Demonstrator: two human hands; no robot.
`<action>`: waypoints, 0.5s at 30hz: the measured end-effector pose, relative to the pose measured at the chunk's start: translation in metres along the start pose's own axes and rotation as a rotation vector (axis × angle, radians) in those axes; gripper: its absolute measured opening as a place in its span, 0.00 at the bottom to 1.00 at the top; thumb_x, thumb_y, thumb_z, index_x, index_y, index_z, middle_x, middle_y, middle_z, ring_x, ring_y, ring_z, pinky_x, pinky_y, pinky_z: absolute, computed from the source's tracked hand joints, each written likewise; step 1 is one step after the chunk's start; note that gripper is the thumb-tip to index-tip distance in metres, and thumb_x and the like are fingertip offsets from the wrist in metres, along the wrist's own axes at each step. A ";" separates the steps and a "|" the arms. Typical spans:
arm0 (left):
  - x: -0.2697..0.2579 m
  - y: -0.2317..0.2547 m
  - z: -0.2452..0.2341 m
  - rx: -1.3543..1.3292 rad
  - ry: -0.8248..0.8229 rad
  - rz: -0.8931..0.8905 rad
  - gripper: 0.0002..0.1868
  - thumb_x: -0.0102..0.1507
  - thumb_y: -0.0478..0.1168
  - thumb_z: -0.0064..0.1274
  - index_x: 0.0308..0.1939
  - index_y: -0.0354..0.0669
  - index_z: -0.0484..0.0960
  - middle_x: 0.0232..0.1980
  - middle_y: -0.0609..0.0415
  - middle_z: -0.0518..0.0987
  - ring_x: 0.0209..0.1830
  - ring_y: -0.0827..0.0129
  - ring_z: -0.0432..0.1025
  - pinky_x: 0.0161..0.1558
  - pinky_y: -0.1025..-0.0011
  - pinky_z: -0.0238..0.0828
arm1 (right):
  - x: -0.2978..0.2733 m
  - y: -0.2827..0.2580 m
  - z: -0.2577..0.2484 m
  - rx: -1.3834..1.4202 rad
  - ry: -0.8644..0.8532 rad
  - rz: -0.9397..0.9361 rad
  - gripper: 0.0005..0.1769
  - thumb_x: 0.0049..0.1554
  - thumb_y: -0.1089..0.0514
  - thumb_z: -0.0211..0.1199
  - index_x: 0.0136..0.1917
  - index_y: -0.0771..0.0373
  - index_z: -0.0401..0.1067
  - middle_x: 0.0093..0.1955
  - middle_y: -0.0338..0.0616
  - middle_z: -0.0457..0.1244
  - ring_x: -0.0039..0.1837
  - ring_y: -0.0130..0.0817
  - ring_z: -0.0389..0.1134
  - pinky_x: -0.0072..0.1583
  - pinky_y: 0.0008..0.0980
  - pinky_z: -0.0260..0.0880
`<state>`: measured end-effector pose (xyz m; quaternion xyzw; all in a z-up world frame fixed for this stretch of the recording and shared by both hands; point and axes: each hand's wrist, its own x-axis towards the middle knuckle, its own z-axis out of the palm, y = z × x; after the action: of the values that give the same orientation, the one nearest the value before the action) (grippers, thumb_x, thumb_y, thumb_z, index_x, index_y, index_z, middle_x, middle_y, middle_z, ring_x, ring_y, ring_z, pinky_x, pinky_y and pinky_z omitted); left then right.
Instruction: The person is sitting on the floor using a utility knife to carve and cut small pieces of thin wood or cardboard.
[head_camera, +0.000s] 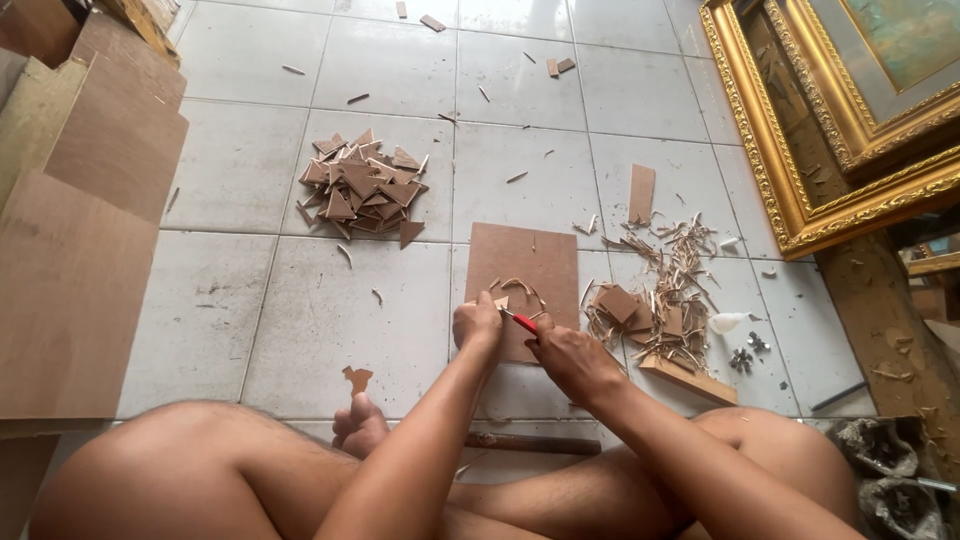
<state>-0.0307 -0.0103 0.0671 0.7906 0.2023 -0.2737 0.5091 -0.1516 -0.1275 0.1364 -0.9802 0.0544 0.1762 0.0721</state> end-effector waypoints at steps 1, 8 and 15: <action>0.000 0.001 0.001 -0.002 -0.001 0.000 0.30 0.64 0.58 0.43 0.50 0.48 0.96 0.58 0.43 0.91 0.69 0.44 0.81 0.71 0.51 0.76 | 0.002 0.001 0.000 -0.002 -0.001 0.000 0.16 0.76 0.45 0.46 0.63 0.60 0.58 0.47 0.56 0.72 0.51 0.67 0.80 0.55 0.64 0.81; -0.010 0.012 -0.008 -0.005 -0.006 -0.010 0.30 0.63 0.58 0.44 0.51 0.47 0.96 0.59 0.44 0.91 0.70 0.45 0.80 0.71 0.52 0.75 | 0.007 0.002 -0.010 0.029 -0.040 0.046 0.18 0.75 0.43 0.49 0.65 0.58 0.59 0.49 0.57 0.73 0.54 0.66 0.80 0.57 0.63 0.81; 0.001 0.002 0.000 -0.021 0.001 -0.028 0.31 0.62 0.59 0.45 0.51 0.47 0.96 0.59 0.44 0.91 0.70 0.46 0.80 0.71 0.53 0.76 | -0.005 -0.003 -0.041 0.368 -0.075 0.046 0.18 0.71 0.49 0.56 0.65 0.66 0.69 0.53 0.74 0.74 0.61 0.77 0.76 0.61 0.70 0.76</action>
<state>-0.0283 -0.0107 0.0676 0.7825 0.2165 -0.2782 0.5133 -0.1423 -0.1312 0.1769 -0.9417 0.1055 0.2014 0.2481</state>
